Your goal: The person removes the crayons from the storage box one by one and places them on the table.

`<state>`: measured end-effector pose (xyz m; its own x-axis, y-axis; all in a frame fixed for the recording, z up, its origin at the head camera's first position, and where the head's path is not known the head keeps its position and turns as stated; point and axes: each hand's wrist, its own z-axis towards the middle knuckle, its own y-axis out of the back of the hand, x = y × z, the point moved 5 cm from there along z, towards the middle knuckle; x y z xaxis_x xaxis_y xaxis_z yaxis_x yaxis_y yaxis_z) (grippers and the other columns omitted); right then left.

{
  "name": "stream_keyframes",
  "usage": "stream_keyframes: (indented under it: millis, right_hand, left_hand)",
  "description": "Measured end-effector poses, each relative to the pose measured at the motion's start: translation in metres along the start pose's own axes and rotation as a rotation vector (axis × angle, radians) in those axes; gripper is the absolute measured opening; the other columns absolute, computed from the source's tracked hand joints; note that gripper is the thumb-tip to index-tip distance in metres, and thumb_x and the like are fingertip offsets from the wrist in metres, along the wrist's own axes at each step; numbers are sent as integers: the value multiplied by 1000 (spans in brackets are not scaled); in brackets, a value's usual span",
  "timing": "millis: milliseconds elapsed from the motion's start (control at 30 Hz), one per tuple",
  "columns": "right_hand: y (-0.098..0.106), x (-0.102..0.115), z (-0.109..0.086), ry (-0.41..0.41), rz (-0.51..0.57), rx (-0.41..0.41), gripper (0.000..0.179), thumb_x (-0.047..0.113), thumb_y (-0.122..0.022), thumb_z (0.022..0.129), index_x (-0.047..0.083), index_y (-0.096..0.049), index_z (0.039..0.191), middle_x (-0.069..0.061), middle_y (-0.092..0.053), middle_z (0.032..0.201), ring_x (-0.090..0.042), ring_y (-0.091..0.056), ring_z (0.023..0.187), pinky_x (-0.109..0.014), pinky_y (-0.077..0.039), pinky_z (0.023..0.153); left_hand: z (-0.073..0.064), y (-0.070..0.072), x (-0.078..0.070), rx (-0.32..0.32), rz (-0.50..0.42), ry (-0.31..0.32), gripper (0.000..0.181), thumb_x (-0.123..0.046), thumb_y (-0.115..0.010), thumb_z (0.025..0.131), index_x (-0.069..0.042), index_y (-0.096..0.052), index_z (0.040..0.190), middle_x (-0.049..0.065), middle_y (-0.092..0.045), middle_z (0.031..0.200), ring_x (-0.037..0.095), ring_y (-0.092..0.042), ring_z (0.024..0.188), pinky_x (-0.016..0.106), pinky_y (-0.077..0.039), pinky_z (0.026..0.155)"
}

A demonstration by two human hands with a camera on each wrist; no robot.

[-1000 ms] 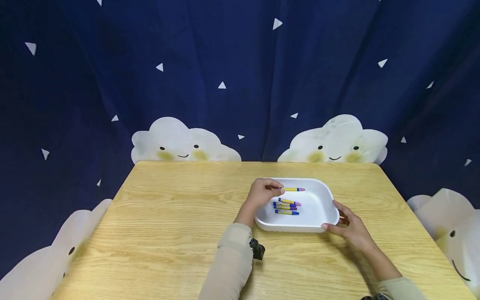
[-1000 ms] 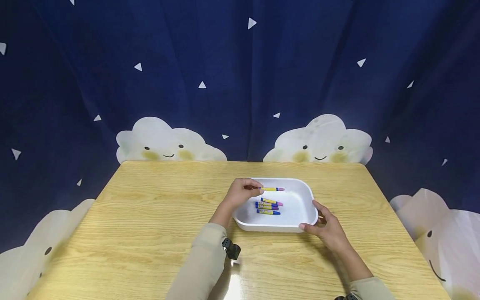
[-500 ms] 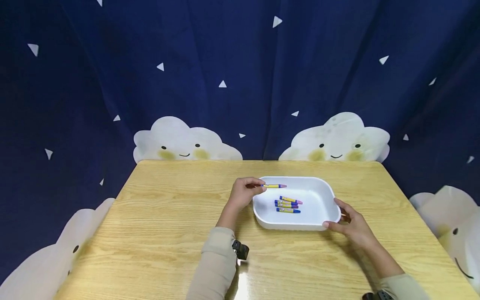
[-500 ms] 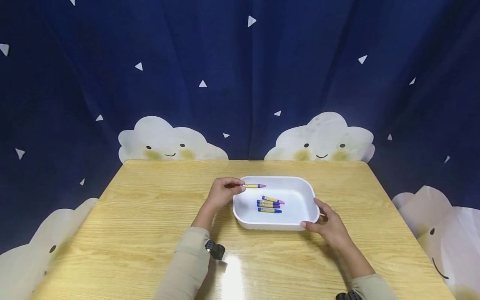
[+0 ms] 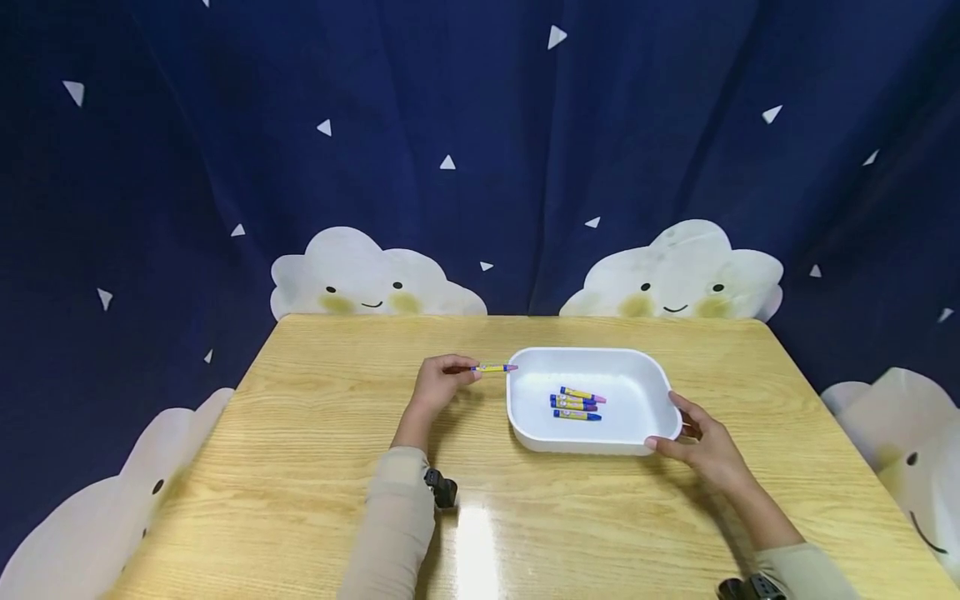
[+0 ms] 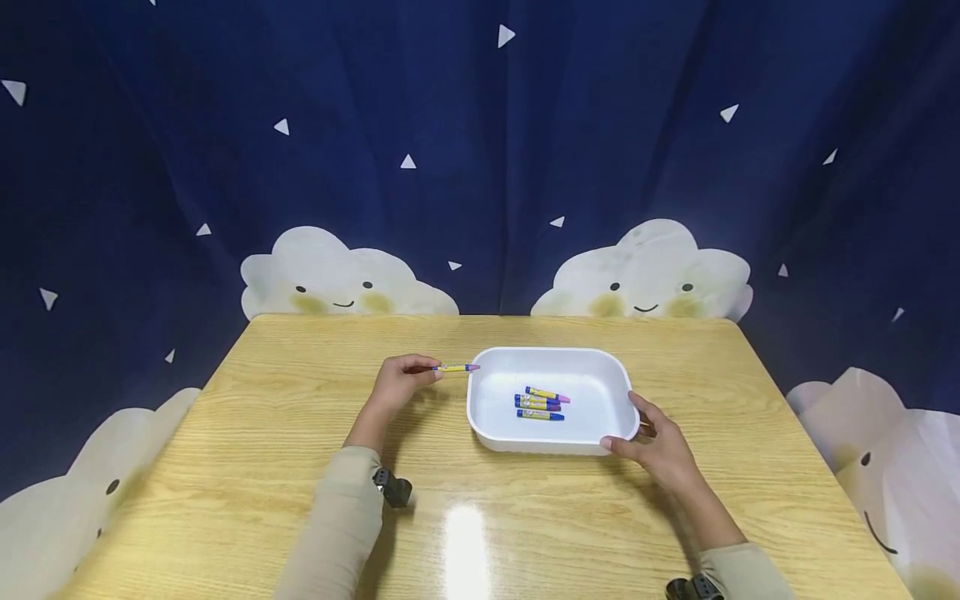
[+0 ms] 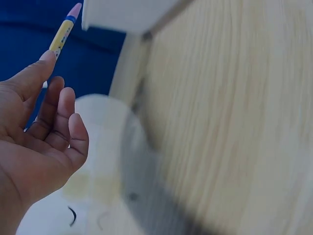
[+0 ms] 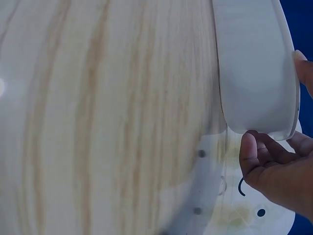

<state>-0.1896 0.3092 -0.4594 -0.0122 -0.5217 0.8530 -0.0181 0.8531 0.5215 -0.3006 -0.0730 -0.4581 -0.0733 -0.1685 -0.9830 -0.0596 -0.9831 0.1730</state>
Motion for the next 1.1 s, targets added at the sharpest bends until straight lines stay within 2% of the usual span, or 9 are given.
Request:
stream_keyframes:
  millis: [133,300,467,600,767,867,1100]
  right_hand:
    - [1,0,1,2,13,-6,92,26,-77,78,0,-21,146,-30,-34,137,-40,-47,109,-19,-46,71]
    - [2,0,1,0,21,-10,92,26,-77,78,0,-21,146,-29,-33,138,-41,-46,110,-19,-46,71]
    - [3,1,1,6,23,-14,91,25,-76,79,-1,-21,146,-29,-33,138,-41,-46,110,-19,-46,71]
    - [3,1,1,5,21,-13,91,25,-77,78,-1,-21,146,-29,-34,137,-40,-47,108,-20,-46,71]
    - [4,1,2,-7,14,-15,93,26,-78,77,-1,-22,146,-29,-35,136,-39,-47,107,-21,-46,70]
    - [4,1,1,-10,4,-18,93,26,-78,77,-2,-22,145,-29,-35,136,-39,-47,107,-21,-46,70]
    - [0,-4,1,-3,33,-14,91,23,-79,76,-1,-24,145,-28,-34,137,-38,-47,107,-21,-47,71]
  left_hand:
    - [4,17,12,-24,18,53,14,-4,-73,79,-3,-73,93,6,-66,88,17,-60,75,47,-48,72]
    - [9,33,25,-40,31,123,18,-5,-72,80,-3,-72,98,6,-66,94,17,-57,77,39,-47,67]
    - [14,42,37,-14,78,175,16,-5,-72,80,-3,-72,96,6,-67,93,17,-54,72,31,-45,61]
    - [17,44,40,3,94,194,16,-5,-72,81,-3,-71,96,7,-66,93,17,-51,70,28,-43,59]
    - [19,44,36,-3,161,189,16,-5,-74,79,-2,-72,95,7,-66,97,16,-52,74,27,-43,62]
    - [21,44,35,-13,217,157,15,-4,-75,77,-1,-73,91,8,-67,96,17,-55,78,26,-44,65]
    - [23,44,39,-14,431,110,11,-7,-77,75,-5,-75,86,4,-68,87,18,-58,80,30,-45,71]
